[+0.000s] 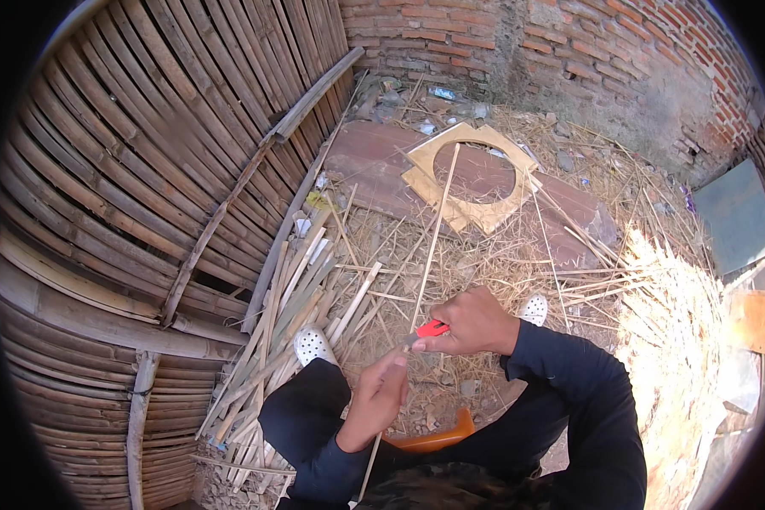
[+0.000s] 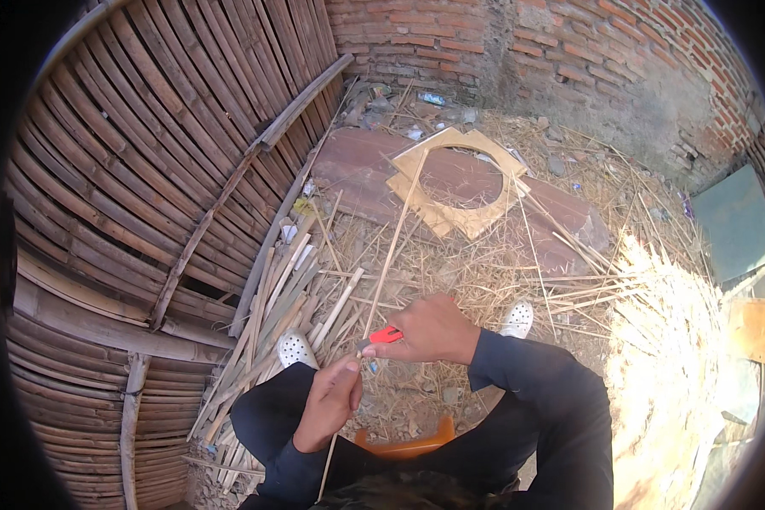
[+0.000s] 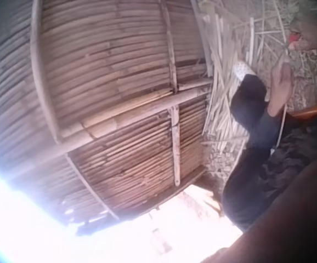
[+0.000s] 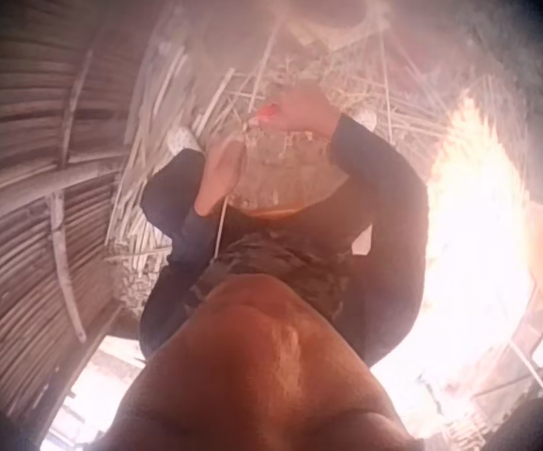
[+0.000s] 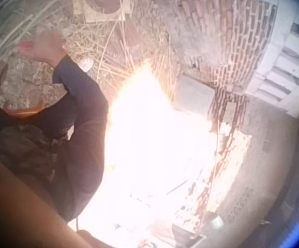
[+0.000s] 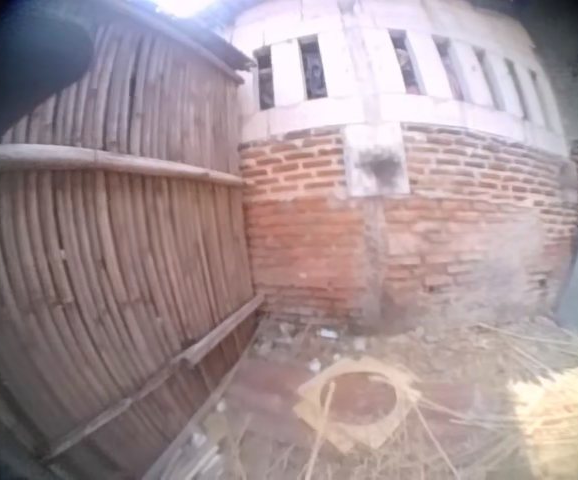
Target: The person sits on a small stool and uses a red utility knife to split long bamboo poles into thin strips. They hold the bamboo vertically and slice downwards, occasionally using a larger knife to assist in separating the material. The process is repetitive, focusing on creating uniform strips from the raw bamboo.
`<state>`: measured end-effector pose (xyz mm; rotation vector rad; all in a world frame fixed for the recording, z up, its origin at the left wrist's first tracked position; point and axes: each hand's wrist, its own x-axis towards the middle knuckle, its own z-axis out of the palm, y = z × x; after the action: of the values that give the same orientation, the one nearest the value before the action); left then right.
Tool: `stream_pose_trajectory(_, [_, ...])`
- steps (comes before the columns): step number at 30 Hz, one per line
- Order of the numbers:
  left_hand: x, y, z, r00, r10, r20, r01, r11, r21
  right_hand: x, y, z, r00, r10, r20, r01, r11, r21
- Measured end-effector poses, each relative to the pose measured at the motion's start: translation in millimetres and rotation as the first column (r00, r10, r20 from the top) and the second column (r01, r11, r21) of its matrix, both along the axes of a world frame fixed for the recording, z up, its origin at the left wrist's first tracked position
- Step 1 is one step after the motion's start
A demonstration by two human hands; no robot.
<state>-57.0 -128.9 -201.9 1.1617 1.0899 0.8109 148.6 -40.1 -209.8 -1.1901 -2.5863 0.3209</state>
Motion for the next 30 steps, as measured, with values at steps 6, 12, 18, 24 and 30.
stream_pose_trajectory(6, [-1, 5, -10, 0.990, 0.077, -0.118, -0.067, 0.994, 0.082, -4, 20, -5, 0.992, -0.115, -0.054, 0.118, 0.992, 0.046])
stream_pose_trajectory(12, [5, 9, -1, 0.938, 0.147, -0.315, -0.041, 0.947, 0.318, -7, 20, -6, 0.994, -0.039, -0.097, 0.053, 0.989, 0.140])
stream_pose_trajectory(18, [7, 10, 3, 0.877, 0.184, -0.444, 0.008, 0.918, 0.396, 3, 40, -2, 0.959, -0.279, -0.045, 0.283, 0.949, 0.136])
stream_pose_trajectory(24, [9, 2, -7, 0.912, 0.153, -0.380, 0.007, 0.922, 0.388, 10, 45, -7, 0.966, -0.258, -0.031, 0.259, 0.966, 0.024])
stream_pose_trajectory(30, [11, 6, -2, 0.874, 0.176, -0.453, 0.003, 0.930, 0.367, -5, 17, -8, 0.994, -0.105, -0.039, 0.107, 0.993, 0.045])
